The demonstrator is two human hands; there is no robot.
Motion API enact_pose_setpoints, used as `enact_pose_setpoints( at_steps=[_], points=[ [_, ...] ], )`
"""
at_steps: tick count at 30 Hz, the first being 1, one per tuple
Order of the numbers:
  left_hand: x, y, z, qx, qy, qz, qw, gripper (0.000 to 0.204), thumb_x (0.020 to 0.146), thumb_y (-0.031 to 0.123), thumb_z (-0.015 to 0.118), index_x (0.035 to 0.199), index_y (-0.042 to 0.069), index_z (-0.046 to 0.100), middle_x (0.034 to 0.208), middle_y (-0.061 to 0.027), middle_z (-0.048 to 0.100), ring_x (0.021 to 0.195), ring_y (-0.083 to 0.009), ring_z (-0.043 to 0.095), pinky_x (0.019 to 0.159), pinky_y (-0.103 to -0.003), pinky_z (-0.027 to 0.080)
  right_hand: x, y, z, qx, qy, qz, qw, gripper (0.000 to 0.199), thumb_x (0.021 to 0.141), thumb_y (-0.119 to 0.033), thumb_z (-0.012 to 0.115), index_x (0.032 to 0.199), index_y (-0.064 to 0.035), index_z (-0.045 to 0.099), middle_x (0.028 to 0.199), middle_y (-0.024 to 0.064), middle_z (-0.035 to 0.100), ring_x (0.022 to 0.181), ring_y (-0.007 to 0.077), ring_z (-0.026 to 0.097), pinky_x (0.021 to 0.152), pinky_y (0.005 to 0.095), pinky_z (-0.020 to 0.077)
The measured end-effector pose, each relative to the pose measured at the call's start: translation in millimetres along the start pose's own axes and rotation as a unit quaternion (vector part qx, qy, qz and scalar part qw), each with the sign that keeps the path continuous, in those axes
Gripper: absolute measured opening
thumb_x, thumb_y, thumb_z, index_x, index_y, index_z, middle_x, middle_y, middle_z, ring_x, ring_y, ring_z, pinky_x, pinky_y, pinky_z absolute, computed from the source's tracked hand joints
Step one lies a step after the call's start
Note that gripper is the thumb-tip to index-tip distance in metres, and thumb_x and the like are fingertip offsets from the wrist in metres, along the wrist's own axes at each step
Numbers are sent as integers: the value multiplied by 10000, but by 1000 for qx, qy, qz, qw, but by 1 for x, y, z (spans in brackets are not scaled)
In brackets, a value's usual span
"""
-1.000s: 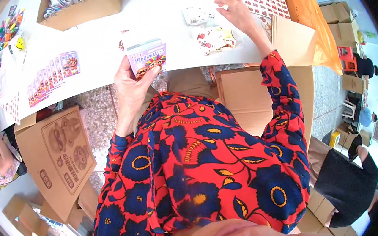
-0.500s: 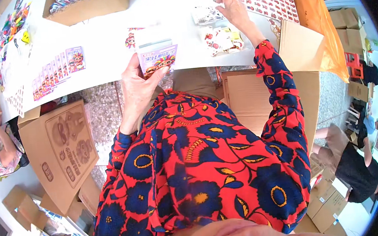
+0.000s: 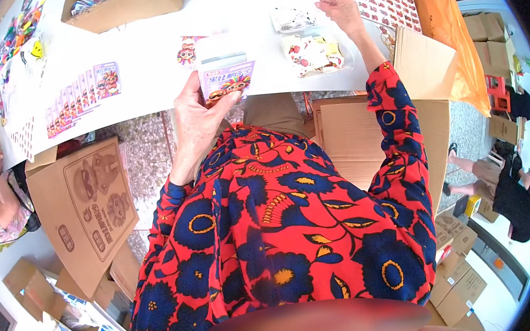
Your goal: Packing small colorful pop-it toys into individual cardboard boxes and closing them.
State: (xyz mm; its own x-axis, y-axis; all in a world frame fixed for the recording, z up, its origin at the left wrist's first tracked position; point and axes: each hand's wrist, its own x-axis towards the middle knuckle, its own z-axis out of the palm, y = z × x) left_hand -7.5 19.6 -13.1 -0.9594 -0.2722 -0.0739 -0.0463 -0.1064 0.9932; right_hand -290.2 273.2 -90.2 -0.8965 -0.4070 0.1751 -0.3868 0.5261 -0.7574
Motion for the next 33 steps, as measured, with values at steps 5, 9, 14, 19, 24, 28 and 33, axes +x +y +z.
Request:
enact_pose_setpoints(
  at_steps=[5, 9, 14, 19, 24, 28, 33],
  points=[
    [0, -7, 4, -6, -2, 13, 1000, 392, 769, 4, 705, 1129, -30, 552, 1011, -98, 656, 915, -134, 619, 817, -271, 502, -6, -38, -19, 176, -51, 97, 978, 240, 835, -131, 660, 1031, 2, 623, 690, -35, 570, 587, 37, 452, 544, 195, 378],
    [4, -18, 7, 41, -16, 9, 999, 392, 747, 19, 723, 1095, -47, 556, 979, -91, 660, 880, -120, 609, 798, -263, 493, -27, -104, -26, 311, -96, 63, 943, 158, 856, -84, 623, 995, -9, 626, 674, -42, 536, 590, 30, 436, 547, 191, 359],
    [3, -19, 15, 50, -31, 33, 998, 356, 735, 13, 721, 1059, -26, 578, 920, -97, 674, 841, -113, 615, 752, -259, 496, -73, -211, -28, 243, -160, -44, 956, 100, 850, -35, 620, 945, -10, 635, 733, -19, 591, 602, 33, 476, 542, 186, 377],
    [3, -14, 15, 52, -34, 44, 997, 340, 736, 20, 729, 1040, -18, 582, 896, -96, 678, 810, -114, 624, 717, -264, 510, -84, -230, -14, 54, -163, -165, 971, 73, 809, -12, 654, 880, -24, 658, 774, 0, 644, 582, 43, 517, 517, 207, 413],
    [0, -9, 15, 72, -30, 40, 996, 350, 731, 36, 740, 1043, 1, 584, 894, -94, 679, 792, -112, 627, 690, -267, 520, -85, -231, -4, -10, -180, -227, 957, 118, 794, -21, 654, 910, -37, 665, 786, 27, 650, 574, 69, 531, 509, 221, 423],
    [0, -7, 15, 83, -31, 34, 995, 362, 726, 49, 748, 1046, 0, 584, 883, -83, 675, 796, -106, 620, 699, -260, 516, -84, -235, -5, 10, -183, -226, 957, 164, 809, -38, 642, 968, -58, 677, 813, 29, 661, 583, 85, 538, 514, 221, 426],
    [-1, -15, 10, 15, -17, 39, 999, 370, 727, 33, 742, 1061, -3, 586, 906, -62, 669, 841, -98, 608, 741, -251, 504, -73, -222, -31, 49, -157, -150, 975, 148, 861, -91, 609, 988, -53, 677, 814, 15, 667, 594, 70, 532, 530, 213, 427]
  ],
)
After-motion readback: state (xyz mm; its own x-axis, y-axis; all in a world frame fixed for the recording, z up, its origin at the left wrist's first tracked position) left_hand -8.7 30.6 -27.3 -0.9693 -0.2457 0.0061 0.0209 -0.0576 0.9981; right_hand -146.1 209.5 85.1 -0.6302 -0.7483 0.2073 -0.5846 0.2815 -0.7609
